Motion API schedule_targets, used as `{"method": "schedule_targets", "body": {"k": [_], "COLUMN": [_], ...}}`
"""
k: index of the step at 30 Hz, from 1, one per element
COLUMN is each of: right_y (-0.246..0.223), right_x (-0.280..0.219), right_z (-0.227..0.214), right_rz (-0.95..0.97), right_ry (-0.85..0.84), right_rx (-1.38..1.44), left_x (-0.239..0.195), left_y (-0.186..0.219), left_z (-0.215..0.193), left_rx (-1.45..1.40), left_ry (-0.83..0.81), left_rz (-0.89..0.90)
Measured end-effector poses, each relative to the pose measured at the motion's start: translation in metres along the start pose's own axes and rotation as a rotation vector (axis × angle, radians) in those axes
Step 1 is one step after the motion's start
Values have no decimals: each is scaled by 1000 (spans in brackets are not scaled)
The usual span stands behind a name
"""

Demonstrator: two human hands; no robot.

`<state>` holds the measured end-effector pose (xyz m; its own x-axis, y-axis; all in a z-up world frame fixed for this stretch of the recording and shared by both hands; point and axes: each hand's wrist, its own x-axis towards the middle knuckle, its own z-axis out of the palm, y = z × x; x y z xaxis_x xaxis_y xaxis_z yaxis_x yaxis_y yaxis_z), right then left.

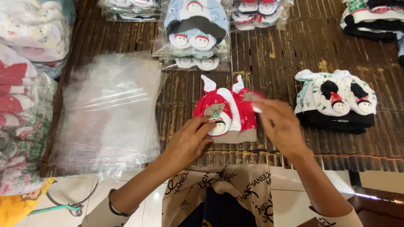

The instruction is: Packaging baby hats and booties into clear plastic bags

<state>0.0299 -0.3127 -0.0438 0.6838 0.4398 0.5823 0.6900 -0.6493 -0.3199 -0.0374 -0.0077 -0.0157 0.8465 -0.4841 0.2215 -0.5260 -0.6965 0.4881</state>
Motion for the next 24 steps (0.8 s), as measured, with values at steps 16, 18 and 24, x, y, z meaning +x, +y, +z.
{"method": "schedule_targets", "body": {"k": [16, 18, 24], "right_y": [-100, -85, -20], "right_x": [29, 31, 25], "right_z": [18, 34, 20], "right_rz": [-244, -181, 620], "right_ry": [-254, -297, -182], "right_rx": [1, 63, 776], "left_x": [-28, -27, -17], "left_y": [-6, -2, -15], "left_z": [13, 8, 37], "left_rx": [406, 403, 447], "left_ry": [168, 143, 242], "left_rz": [181, 187, 293]}}
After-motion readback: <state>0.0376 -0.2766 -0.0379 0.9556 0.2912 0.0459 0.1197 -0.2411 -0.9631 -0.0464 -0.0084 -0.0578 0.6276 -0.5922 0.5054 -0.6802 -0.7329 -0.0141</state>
